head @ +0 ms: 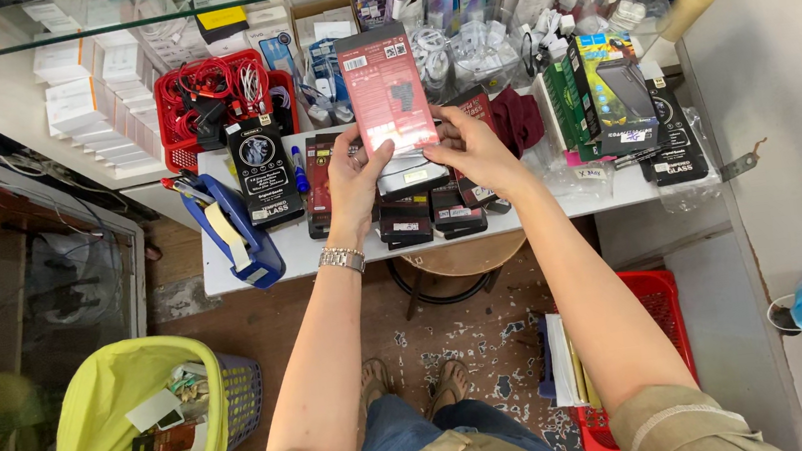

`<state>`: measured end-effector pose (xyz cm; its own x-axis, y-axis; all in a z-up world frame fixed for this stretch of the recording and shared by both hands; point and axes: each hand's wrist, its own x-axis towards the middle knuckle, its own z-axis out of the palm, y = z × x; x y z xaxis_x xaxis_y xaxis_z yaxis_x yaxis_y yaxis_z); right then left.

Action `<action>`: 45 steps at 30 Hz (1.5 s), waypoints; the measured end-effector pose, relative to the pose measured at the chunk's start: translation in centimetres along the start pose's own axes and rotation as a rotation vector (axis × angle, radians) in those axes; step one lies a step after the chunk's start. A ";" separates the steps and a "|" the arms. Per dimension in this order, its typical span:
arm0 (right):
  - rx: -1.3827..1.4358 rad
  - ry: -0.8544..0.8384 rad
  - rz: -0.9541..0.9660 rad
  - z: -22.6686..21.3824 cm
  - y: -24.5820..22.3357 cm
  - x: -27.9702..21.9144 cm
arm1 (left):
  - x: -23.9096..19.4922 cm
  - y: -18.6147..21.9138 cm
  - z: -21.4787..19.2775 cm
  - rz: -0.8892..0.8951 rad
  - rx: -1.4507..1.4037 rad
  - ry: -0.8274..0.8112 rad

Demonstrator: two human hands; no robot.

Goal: The person organizes small red boxes on a counter, stacks them, and places them into a glass display cabinet. They also use a blue marker to write on the boxes before stacking and storing them.

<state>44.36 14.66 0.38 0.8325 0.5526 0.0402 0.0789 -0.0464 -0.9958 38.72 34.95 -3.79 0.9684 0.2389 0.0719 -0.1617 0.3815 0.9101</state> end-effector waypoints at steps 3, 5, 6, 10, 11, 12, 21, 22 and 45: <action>-0.036 0.005 0.050 0.6 0.3 0.4 | 1.0 -0.2 -1.1 -0.127 -0.022 0.045; 0.007 -0.074 0.064 1.4 1.2 1.0 | 2.3 -0.7 -2.1 -0.219 -0.044 0.201; 0.028 -0.114 0.070 1.7 1.9 1.4 | 2.8 -1.2 -2.8 -0.263 -0.054 0.279; 0.273 0.023 0.364 1.8 6.7 3.2 | 3.8 -3.1 -6.8 -0.165 0.016 0.279; 0.166 0.103 0.388 1.8 8.5 3.5 | 3.7 -3.6 -7.9 -0.136 0.026 0.253; 0.061 0.186 0.413 1.8 10.3 3.7 | 3.6 -4.0 -8.9 -0.110 0.038 0.225; -0.324 0.300 0.822 4.1 21.7 2.8 | 4.2 -5.8 -13.2 -0.304 0.083 0.368; -0.331 0.326 0.817 4.4 22.1 2.8 | 4.4 -5.8 -13.6 -0.315 0.089 0.358; 0.126 0.587 0.653 6.2 21.3 3.3 | 6.1 -10.3 -14.0 -0.810 -0.289 0.055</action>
<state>45.43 20.63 -21.19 0.8401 -0.0696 -0.5379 -0.5423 -0.0925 -0.8350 43.62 44.99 -18.49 0.7966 -0.1653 -0.5815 0.5261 0.6632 0.5323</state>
